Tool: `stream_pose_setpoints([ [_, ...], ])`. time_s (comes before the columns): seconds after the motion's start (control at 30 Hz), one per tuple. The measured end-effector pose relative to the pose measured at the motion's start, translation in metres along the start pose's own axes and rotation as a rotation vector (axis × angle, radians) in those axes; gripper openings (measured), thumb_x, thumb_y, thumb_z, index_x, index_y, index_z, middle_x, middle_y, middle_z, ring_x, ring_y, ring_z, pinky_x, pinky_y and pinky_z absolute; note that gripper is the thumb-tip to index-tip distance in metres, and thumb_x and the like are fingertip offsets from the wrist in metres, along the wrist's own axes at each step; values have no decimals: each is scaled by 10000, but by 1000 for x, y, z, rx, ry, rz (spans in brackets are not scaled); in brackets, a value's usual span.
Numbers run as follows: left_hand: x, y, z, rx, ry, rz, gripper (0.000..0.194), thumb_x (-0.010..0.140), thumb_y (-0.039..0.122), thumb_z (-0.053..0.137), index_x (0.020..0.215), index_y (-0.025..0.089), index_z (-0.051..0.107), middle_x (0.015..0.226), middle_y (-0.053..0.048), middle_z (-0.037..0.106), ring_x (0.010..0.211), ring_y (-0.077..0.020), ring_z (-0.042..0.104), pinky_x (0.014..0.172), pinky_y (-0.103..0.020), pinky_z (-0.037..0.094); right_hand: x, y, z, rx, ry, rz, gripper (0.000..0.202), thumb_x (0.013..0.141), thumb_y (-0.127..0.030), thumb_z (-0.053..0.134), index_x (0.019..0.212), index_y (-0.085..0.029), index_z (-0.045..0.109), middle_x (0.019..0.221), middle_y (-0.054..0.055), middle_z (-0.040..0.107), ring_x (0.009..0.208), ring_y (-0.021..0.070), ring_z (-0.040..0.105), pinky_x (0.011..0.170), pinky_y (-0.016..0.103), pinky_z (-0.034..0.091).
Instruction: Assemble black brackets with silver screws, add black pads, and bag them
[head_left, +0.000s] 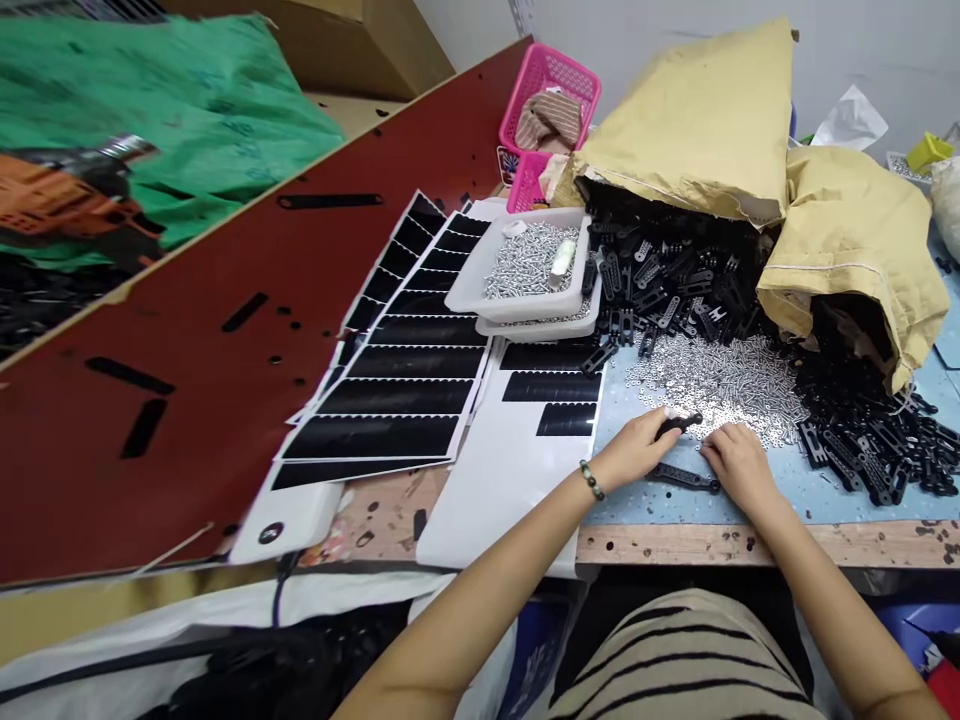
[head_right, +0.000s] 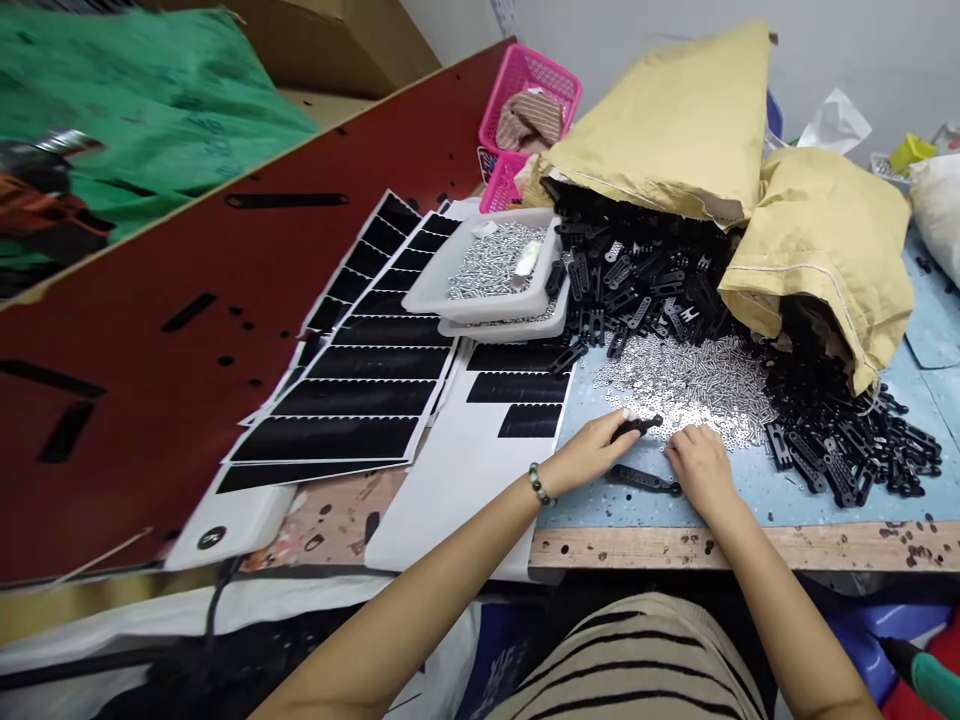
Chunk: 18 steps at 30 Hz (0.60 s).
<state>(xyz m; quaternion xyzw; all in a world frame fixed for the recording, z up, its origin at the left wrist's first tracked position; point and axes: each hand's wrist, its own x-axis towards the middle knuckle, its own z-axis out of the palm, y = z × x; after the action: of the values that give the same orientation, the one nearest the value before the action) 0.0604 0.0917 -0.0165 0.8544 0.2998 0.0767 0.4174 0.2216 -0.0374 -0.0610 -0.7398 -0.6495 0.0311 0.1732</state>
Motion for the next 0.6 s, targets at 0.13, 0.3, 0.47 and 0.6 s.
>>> stream_pose_setpoints([
  [0.13,5,1,7,14,-12,94,111,904,249,461,873,184,545,904,-29,574,877,-179,552,794,-298,437,-7,12,-3,106,98,46,165,904,-341,510,883,-202,597,864,64,589,841,222,525,738,349,432],
  [0.3,8,-1,23,211,-82,273,120,890,209,532,956,192,630,953,-46,571,946,-203,506,847,-329,398,-23,16,-1,280,124,-72,205,928,-275,466,1074,-220,598,1007,74,634,947,212,559,827,368,457],
  [0.47,6,-5,24,338,-99,320,241,950,228,436,1130,223,596,1016,-54,564,982,-206,493,865,-355,371,-25,11,10,265,158,-102,201,931,-252,473,1014,-219,653,964,71,667,908,206,581,807,372,463],
  [0.6,6,-4,19,356,-144,294,212,949,213,450,1061,213,630,1017,-40,592,988,-194,519,879,-353,348,-22,12,9,289,149,-94,186,919,-248,496,998,-223,662,937,65,671,880,201,587,783,369,461],
])
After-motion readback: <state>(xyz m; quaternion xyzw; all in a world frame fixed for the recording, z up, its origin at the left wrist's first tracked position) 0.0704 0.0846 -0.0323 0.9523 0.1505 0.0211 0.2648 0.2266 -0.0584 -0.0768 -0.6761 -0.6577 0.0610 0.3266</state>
